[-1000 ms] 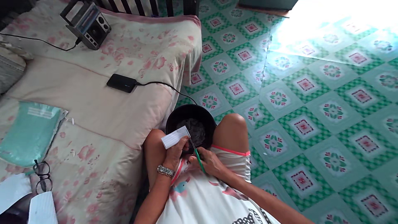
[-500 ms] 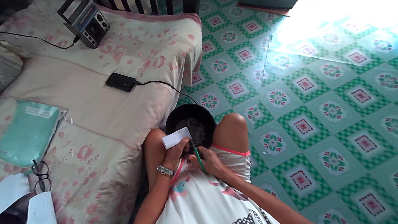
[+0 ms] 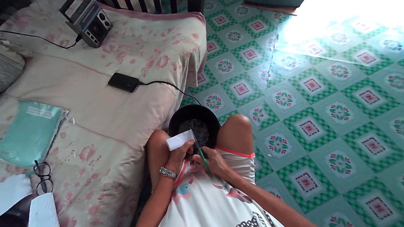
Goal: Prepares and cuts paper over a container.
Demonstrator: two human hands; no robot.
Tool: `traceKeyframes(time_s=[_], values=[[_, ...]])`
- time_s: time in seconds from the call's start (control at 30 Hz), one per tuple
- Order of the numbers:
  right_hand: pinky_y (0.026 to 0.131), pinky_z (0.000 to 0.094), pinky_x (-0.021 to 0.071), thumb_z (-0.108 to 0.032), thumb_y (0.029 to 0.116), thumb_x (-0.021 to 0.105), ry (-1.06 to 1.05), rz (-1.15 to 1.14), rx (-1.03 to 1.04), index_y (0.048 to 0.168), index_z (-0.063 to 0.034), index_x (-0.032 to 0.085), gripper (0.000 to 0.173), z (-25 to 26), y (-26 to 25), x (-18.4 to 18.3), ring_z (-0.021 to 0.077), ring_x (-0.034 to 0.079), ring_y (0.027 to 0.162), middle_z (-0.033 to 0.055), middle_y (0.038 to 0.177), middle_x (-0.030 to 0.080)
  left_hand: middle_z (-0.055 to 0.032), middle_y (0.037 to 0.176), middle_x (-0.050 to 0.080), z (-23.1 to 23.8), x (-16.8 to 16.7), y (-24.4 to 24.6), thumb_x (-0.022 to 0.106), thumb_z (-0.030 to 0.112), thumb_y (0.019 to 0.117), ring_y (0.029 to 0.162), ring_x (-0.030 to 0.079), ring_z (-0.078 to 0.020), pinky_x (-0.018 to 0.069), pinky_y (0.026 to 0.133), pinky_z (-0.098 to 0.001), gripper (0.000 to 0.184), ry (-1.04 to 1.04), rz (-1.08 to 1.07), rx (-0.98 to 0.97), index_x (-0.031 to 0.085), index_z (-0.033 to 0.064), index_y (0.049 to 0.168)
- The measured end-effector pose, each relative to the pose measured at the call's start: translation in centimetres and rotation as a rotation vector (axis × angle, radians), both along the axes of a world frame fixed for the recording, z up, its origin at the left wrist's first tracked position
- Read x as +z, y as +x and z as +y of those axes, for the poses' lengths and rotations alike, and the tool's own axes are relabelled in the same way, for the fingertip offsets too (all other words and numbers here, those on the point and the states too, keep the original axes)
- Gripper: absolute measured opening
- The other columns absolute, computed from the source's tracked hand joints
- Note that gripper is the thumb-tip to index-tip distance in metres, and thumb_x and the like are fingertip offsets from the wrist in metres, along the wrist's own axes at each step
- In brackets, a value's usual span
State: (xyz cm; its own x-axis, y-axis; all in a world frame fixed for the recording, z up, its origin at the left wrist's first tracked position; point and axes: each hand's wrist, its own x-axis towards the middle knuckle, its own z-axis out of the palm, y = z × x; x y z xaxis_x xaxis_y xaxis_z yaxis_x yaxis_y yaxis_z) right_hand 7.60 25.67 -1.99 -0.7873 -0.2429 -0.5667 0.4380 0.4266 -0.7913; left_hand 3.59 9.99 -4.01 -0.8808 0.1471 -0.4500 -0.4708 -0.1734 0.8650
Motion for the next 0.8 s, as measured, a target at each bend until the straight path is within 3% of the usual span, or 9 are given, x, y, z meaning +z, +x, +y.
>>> traceKeyframes(time_s=[0.27, 0.43, 0.6, 0.8], values=[[0.062, 0.0276, 0.0529, -0.030, 0.1013, 0.064, -0.066, 0.008, -0.057, 0.105, 0.0030, 0.064, 0.033, 0.23, 0.21, -0.22, 0.0090, 0.060, 0.059, 0.0042, 0.074, 0.063, 0.0083, 0.058, 0.057, -0.01, 0.11, -0.13, 0.053, 0.003, 0.0963, 0.054, 0.055, -0.0012, 0.0498, 0.060, -0.0169, 0.025, -0.022, -0.002, -0.028, 0.063, 0.0102, 0.075], [0.081, 0.0439, 0.0540, -0.043, 0.1023, 0.058, -0.012, -0.011, 0.102, 0.126, 0.0047, 0.057, 0.053, 0.58, 0.68, -0.44, 0.0247, 0.066, 0.082, 0.0167, 0.096, 0.067, 0.0062, 0.063, 0.060, 0.19, 0.30, -0.37, 0.053, 0.003, 0.0992, 0.059, 0.059, -0.0025, 0.0526, 0.062, -0.0175, 0.020, -0.058, 0.005, 0.028, 0.063, 0.0065, 0.082], [0.084, 0.0524, 0.0516, -0.048, 0.1003, 0.059, 0.098, 0.027, 0.163, 0.131, 0.0037, 0.056, 0.061, 0.64, 0.94, -0.09, 0.0333, 0.066, 0.089, 0.0207, 0.099, 0.067, 0.0053, 0.063, 0.060, 0.33, 0.12, -0.45, 0.053, 0.001, 0.0995, 0.060, 0.060, -0.0036, 0.0543, 0.065, -0.0180, 0.020, -0.040, 0.023, 0.067, 0.062, 0.0057, 0.082], [0.087, 0.0560, 0.0506, -0.050, 0.1015, 0.057, 0.159, -0.030, 0.195, 0.135, 0.0021, 0.053, 0.062, 0.47, 0.48, 0.49, 0.0375, 0.066, 0.095, 0.0234, 0.103, 0.067, 0.0054, 0.062, 0.059, 0.18, -0.10, -0.28, 0.053, 0.002, 0.0995, 0.059, 0.059, -0.0038, 0.0532, 0.064, -0.0185, 0.020, -0.036, 0.022, 0.051, 0.063, 0.0057, 0.082]])
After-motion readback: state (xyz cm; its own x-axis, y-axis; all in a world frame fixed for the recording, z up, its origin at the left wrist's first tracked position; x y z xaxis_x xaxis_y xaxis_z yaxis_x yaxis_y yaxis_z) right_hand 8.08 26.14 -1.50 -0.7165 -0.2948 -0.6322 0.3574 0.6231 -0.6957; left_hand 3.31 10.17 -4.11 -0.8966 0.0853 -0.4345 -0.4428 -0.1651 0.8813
